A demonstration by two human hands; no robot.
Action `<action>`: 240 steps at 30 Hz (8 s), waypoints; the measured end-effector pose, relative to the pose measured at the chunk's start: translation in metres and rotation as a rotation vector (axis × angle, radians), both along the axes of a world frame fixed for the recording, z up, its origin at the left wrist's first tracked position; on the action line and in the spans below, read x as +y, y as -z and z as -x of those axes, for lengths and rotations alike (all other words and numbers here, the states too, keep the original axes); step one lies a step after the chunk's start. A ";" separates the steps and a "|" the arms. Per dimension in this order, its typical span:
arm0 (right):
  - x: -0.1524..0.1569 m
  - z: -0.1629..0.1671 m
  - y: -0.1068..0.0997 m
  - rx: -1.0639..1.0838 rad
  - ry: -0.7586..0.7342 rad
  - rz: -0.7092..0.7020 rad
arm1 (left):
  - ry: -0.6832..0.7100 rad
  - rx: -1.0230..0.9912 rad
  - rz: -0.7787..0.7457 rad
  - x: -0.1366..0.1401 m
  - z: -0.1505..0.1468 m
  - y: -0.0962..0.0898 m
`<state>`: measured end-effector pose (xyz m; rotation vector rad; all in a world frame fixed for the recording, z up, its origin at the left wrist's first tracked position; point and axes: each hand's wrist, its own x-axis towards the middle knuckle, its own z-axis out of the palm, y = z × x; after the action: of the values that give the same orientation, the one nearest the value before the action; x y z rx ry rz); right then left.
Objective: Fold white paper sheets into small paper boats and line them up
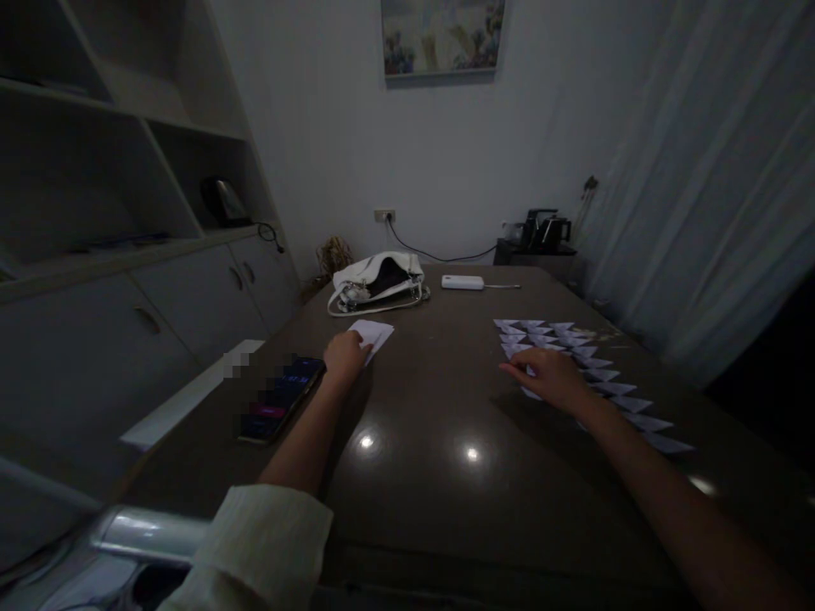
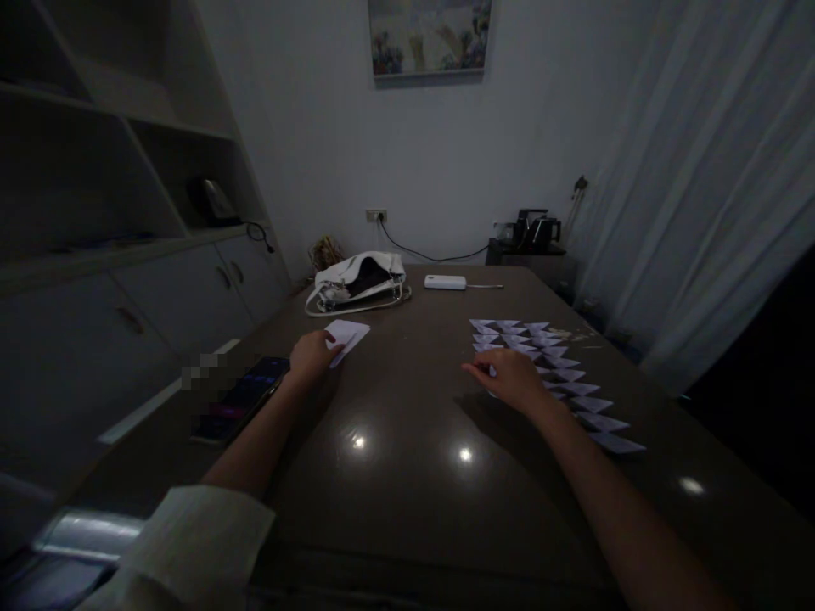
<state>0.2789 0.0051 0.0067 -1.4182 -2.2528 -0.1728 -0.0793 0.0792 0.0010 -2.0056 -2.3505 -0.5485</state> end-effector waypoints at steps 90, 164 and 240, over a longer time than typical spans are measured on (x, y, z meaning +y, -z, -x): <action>-0.035 -0.036 -0.012 -0.184 0.061 0.201 | 0.820 -0.894 0.293 -0.057 -0.073 0.013; -0.041 -0.070 -0.029 0.033 0.479 0.430 | 0.822 -0.847 0.328 -0.051 -0.070 0.017; -0.021 0.091 0.027 0.991 -0.047 0.691 | 0.877 -1.273 0.184 -0.057 -0.075 0.030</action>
<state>0.1878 -0.0156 -0.0204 -1.2913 -1.5060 1.1603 -0.0047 0.0220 -0.0291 -3.3609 -1.5290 -2.2205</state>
